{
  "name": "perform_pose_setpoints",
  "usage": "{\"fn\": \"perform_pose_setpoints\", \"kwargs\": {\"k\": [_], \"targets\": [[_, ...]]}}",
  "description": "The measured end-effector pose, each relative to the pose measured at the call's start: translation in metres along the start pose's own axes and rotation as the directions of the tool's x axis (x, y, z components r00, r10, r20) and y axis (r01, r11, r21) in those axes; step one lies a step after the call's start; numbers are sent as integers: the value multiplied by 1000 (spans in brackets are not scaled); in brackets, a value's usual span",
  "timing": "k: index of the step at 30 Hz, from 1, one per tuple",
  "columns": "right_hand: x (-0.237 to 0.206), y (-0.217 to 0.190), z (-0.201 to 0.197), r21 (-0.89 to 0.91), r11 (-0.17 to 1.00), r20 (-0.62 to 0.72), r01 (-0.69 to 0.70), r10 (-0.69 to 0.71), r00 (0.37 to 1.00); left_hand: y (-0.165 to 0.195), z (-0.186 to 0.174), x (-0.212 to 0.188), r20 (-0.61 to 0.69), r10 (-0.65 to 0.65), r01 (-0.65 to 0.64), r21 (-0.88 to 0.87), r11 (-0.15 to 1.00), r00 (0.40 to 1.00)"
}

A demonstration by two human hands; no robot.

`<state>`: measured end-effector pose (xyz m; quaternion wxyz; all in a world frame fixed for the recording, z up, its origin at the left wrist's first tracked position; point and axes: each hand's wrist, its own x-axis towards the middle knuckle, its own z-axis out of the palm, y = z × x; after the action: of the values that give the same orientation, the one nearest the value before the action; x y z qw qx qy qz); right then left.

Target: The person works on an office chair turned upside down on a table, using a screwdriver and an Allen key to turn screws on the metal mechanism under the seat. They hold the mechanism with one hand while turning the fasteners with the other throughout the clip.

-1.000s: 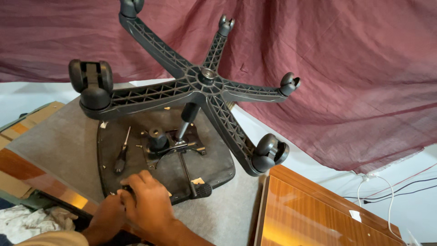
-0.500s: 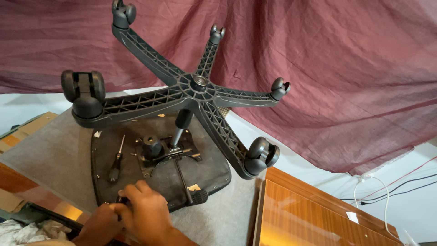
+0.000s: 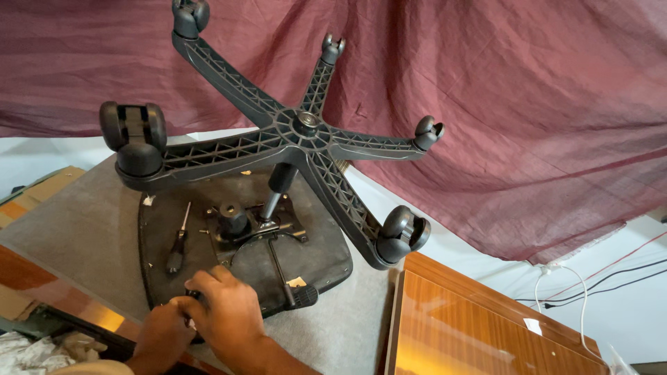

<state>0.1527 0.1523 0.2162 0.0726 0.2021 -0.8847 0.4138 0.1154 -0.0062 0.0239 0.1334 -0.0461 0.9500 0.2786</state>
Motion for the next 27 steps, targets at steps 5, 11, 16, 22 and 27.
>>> {"fn": "perform_pose_setpoints", "kwargs": {"k": [5,11,16,22,27], "targets": [[-10,-1,4,154,947,-213,282,-247,945,-1,3,0,-57,-96,85,-162,983,994],[-8,4,14,-89,987,-98,132,-141,985,-1,-5,-4,39,-22,31,-245,969,999],[-11,12,22,-100,973,-158,207,-221,962,-13,4,-5,-28,102,-105,-174,979,994],[-12,10,23,14,967,-139,254,-250,958,-14,9,-3,-94,114,-110,53,993,989],[-2,1,19,-45,997,-92,64,-68,993,-5,2,-11,-139,178,-185,-33,982,974]]}}
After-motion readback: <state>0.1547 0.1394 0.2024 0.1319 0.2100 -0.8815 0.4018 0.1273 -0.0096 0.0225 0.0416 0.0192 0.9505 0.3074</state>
